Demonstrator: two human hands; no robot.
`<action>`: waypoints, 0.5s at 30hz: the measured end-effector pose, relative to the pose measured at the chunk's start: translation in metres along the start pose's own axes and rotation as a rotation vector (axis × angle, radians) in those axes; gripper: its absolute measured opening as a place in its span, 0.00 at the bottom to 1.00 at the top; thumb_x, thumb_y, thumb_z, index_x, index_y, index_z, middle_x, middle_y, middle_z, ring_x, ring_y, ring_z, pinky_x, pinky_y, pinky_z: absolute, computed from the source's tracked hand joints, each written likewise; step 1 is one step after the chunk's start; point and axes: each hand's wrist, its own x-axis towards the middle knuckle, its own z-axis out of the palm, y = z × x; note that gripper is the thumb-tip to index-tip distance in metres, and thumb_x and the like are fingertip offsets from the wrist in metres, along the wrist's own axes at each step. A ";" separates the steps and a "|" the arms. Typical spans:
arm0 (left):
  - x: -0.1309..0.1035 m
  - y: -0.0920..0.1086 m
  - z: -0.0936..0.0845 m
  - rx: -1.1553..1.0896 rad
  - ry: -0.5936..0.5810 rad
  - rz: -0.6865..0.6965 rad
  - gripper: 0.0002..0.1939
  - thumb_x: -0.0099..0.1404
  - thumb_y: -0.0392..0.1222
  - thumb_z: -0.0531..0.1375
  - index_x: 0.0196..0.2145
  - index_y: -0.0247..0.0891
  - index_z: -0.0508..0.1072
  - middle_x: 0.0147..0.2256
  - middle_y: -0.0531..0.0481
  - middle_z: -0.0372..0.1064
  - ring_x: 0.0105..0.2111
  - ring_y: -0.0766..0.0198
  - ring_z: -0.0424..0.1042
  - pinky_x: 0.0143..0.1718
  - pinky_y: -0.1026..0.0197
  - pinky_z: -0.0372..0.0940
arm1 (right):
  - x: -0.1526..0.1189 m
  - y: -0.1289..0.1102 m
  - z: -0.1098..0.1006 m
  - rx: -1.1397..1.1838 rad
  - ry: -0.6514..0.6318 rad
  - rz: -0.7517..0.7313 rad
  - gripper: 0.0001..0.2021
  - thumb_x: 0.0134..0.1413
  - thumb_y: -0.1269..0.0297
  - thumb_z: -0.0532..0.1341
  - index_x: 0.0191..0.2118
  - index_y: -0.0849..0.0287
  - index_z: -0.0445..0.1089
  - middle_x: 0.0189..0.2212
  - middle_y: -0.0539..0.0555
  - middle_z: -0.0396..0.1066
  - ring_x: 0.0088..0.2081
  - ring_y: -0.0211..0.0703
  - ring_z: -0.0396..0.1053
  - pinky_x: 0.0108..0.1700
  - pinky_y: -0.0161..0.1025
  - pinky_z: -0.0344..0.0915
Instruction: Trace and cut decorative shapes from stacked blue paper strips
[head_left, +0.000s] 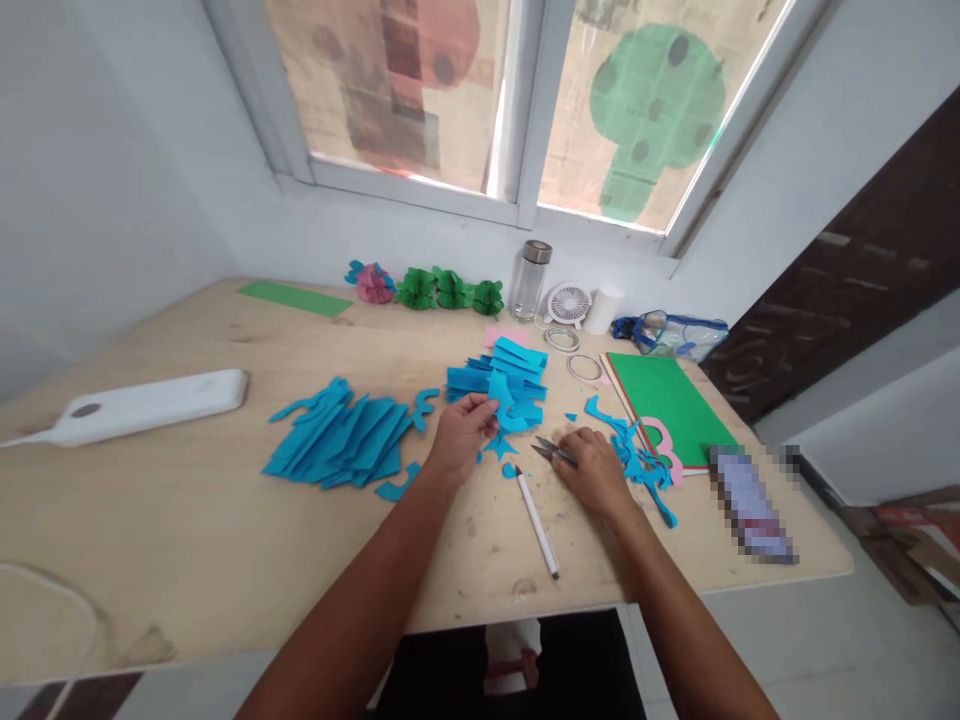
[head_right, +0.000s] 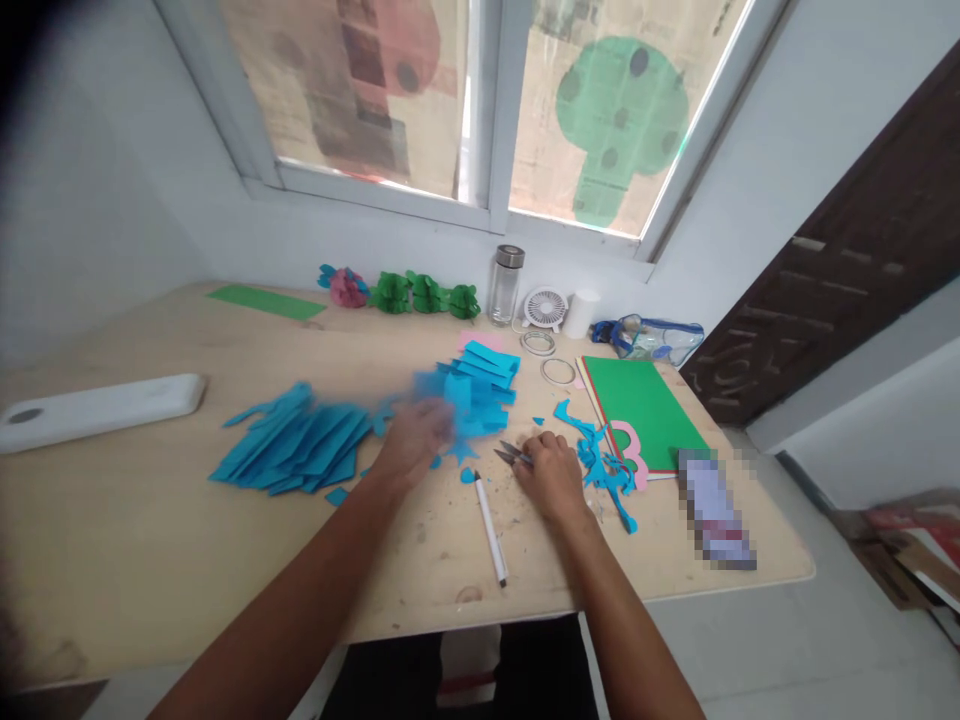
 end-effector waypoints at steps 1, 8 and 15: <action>0.000 0.001 0.000 0.005 0.004 0.011 0.13 0.40 0.42 0.69 0.23 0.36 0.71 0.18 0.56 0.64 0.18 0.71 0.62 0.21 0.67 0.58 | 0.000 -0.002 0.000 -0.014 -0.003 0.001 0.11 0.56 0.63 0.59 0.42 0.59 0.73 0.42 0.60 0.72 0.46 0.52 0.65 0.47 0.42 0.56; -0.001 0.006 0.000 -0.018 -0.022 0.090 0.12 0.40 0.38 0.68 0.22 0.38 0.68 0.20 0.57 0.66 0.20 0.69 0.65 0.23 0.66 0.61 | 0.002 -0.011 0.001 0.027 0.005 0.060 0.06 0.51 0.70 0.59 0.36 0.59 0.70 0.38 0.58 0.73 0.43 0.48 0.66 0.42 0.40 0.55; -0.006 0.002 0.003 0.035 -0.116 0.006 0.15 0.41 0.39 0.68 0.26 0.39 0.66 0.21 0.57 0.69 0.19 0.66 0.70 0.24 0.64 0.62 | 0.012 -0.012 0.010 0.683 0.224 0.154 0.04 0.55 0.63 0.58 0.30 0.55 0.64 0.26 0.49 0.71 0.29 0.41 0.67 0.32 0.36 0.57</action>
